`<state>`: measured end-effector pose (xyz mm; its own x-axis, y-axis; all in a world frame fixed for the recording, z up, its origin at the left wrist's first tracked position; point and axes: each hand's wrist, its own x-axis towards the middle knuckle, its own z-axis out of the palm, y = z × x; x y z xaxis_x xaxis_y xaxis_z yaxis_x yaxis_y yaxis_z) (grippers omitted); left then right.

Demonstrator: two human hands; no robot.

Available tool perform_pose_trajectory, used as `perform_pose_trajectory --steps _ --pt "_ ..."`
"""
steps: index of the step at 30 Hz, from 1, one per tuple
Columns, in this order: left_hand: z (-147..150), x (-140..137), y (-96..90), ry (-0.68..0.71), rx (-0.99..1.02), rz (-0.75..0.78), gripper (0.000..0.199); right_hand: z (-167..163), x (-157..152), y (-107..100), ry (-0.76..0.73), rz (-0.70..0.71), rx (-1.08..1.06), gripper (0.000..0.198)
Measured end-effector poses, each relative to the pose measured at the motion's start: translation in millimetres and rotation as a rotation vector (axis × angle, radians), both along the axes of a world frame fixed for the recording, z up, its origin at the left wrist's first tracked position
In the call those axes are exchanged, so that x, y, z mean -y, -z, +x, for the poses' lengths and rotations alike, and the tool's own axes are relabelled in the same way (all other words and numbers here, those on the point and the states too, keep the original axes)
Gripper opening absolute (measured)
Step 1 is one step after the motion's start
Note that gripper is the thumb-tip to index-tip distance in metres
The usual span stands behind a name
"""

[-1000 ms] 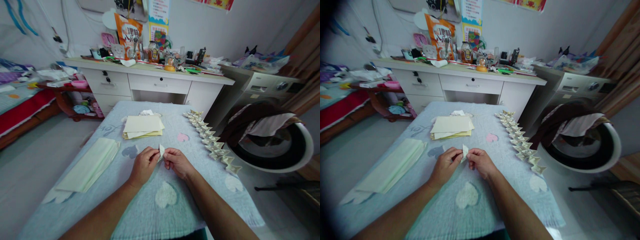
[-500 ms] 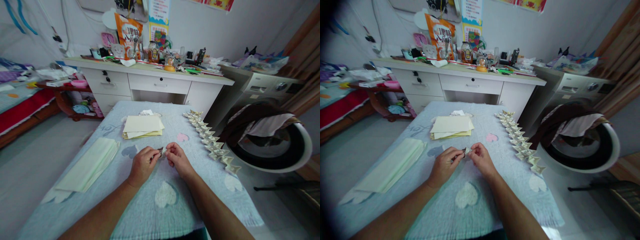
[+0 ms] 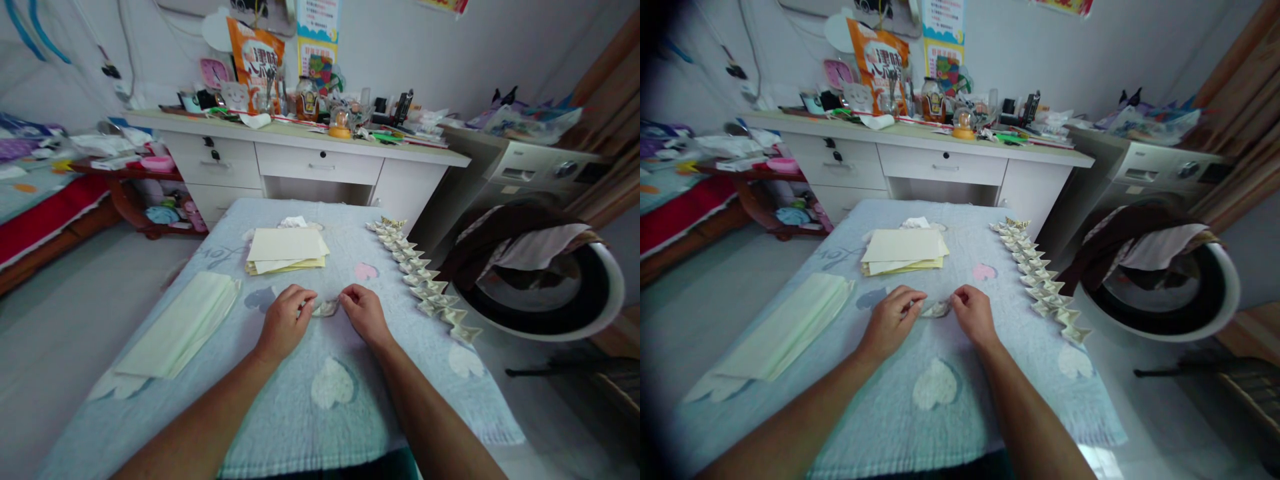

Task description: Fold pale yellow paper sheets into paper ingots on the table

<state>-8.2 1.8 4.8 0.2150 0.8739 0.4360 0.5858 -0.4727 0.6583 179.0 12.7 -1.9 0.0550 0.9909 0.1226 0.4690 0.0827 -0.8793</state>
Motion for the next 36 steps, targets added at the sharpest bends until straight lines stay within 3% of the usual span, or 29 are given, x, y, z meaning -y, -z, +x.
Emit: perform_pose_trajectory --steps 4,12,15,18,24,30,36 --pt "-1.7 -1.4 1.9 0.003 -0.009 -0.01 0.018 5.2 0.2 -1.0 0.045 0.049 0.159 0.011" --pt "3.2 4.1 1.6 0.112 -0.024 -0.013 0.025 10.8 -2.9 5.8 -0.032 0.188 0.185 0.02" --pt "6.2 6.5 3.1 0.186 -0.072 -0.003 0.038 9.2 -4.3 5.9 -0.057 0.169 0.213 0.015" --pt "7.5 6.0 5.8 0.223 -0.093 -0.022 0.029 7.2 -5.0 4.9 -0.068 0.128 0.235 0.011" --pt "4.6 0.5 8.6 0.164 -0.051 -0.069 0.021 7.4 -4.0 5.5 -0.053 0.147 0.199 0.012" --pt "2.7 -0.2 8.7 0.126 -0.069 -0.07 0.021 7.9 -1.5 2.2 -0.179 0.26 0.201 0.034" --pt "3.2 -0.5 7.8 0.126 -0.103 -0.08 0.014 5.8 -1.4 1.2 -0.243 0.22 0.306 0.027"
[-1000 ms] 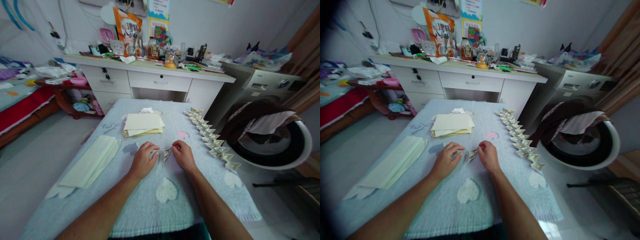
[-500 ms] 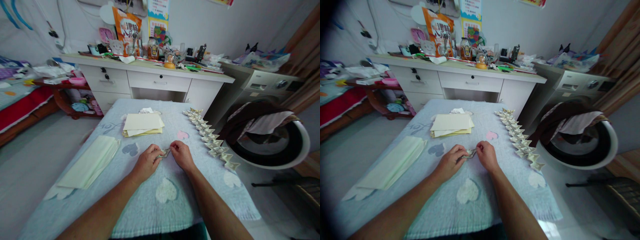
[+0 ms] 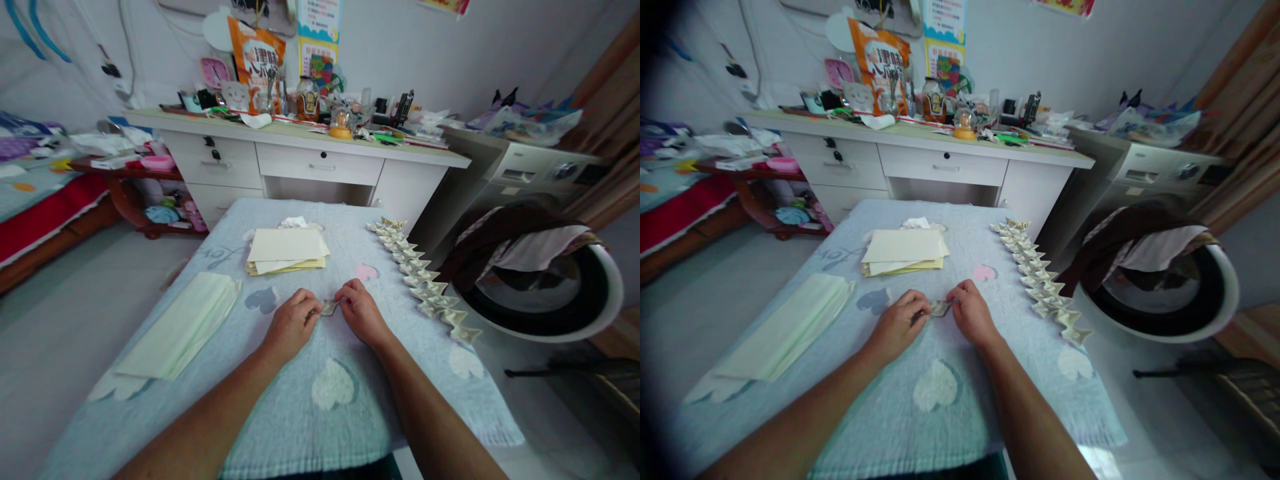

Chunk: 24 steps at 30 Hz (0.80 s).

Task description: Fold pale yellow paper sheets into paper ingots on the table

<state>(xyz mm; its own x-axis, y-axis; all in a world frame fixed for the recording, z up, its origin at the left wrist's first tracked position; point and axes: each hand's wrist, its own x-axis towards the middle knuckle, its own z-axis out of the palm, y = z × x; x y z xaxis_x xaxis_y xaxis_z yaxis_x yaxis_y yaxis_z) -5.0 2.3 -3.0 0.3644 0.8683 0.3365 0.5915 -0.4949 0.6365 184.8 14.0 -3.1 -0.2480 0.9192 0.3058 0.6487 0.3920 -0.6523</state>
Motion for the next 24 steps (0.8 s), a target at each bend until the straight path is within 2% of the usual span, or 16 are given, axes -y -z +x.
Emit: perform_pose_trajectory --steps 5,9,13,15,18,22,24 --pt "1 2 0.0 -0.04 0.071 0.007 0.018 3 4 -17 -0.006 -0.015 0.143 0.024" --pt "2 4 -0.6 -0.152 0.169 -0.003 0.039 16 8 -53 0.101 0.024 0.262 0.021" --pt "3 5 0.2 -0.133 0.168 -0.027 0.04 36 7 -94 0.167 0.104 0.313 0.019" --pt "3 5 1.1 -0.111 0.16 -0.04 0.037 48 1 -107 0.219 0.136 0.347 0.018" --pt "3 5 2.1 -0.077 0.142 -0.049 0.03 70 -24 -111 0.293 0.156 0.421 0.019" --pt "2 6 2.0 -0.05 0.122 -0.056 0.025 100 -79 -100 0.459 0.172 0.517 0.02" --pt "1 6 1.8 -0.047 0.116 -0.072 0.024 110 -108 -93 0.537 0.129 0.537 0.023"
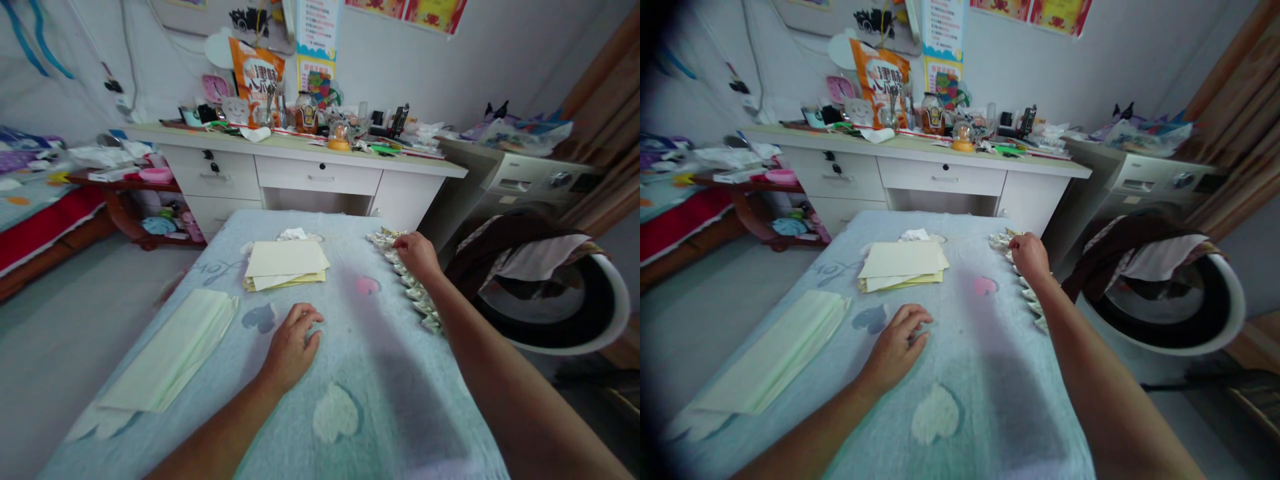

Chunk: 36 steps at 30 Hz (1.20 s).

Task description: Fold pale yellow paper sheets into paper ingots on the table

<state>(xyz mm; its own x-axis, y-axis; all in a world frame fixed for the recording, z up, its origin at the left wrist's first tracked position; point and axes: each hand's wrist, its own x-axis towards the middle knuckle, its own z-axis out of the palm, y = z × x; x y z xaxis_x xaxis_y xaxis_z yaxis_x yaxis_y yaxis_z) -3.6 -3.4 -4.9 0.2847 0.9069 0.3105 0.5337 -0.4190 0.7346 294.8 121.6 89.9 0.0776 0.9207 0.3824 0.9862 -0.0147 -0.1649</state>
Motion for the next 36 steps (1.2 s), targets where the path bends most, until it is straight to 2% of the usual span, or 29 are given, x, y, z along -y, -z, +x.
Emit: perform_pose_trajectory --steps 2,5,11,19,29,36 --pt "0 0 -0.1 0.001 -0.004 -0.014 0.023 6 -24 6 0.069 -0.076 -0.001 0.025" --pt "0 0 0.0 0.007 -0.004 -0.03 0.022 9 -51 16 0.121 -0.119 -0.005 0.026" --pt "-1 0 -0.9 0.016 -0.016 -0.057 0.022 13 -79 39 0.218 -0.182 -0.025 0.028" --pt "-1 1 -3.0 0.042 -0.031 -0.063 0.021 8 -94 56 0.293 -0.201 -0.037 0.029" --pt "-3 1 -2.8 0.041 -0.033 -0.072 0.022 -3 -104 59 0.3 -0.155 -0.034 0.03" --pt "-2 1 -1.8 0.054 -0.033 -0.085 0.02 -1 -103 66 0.383 -0.184 -0.05 0.034"
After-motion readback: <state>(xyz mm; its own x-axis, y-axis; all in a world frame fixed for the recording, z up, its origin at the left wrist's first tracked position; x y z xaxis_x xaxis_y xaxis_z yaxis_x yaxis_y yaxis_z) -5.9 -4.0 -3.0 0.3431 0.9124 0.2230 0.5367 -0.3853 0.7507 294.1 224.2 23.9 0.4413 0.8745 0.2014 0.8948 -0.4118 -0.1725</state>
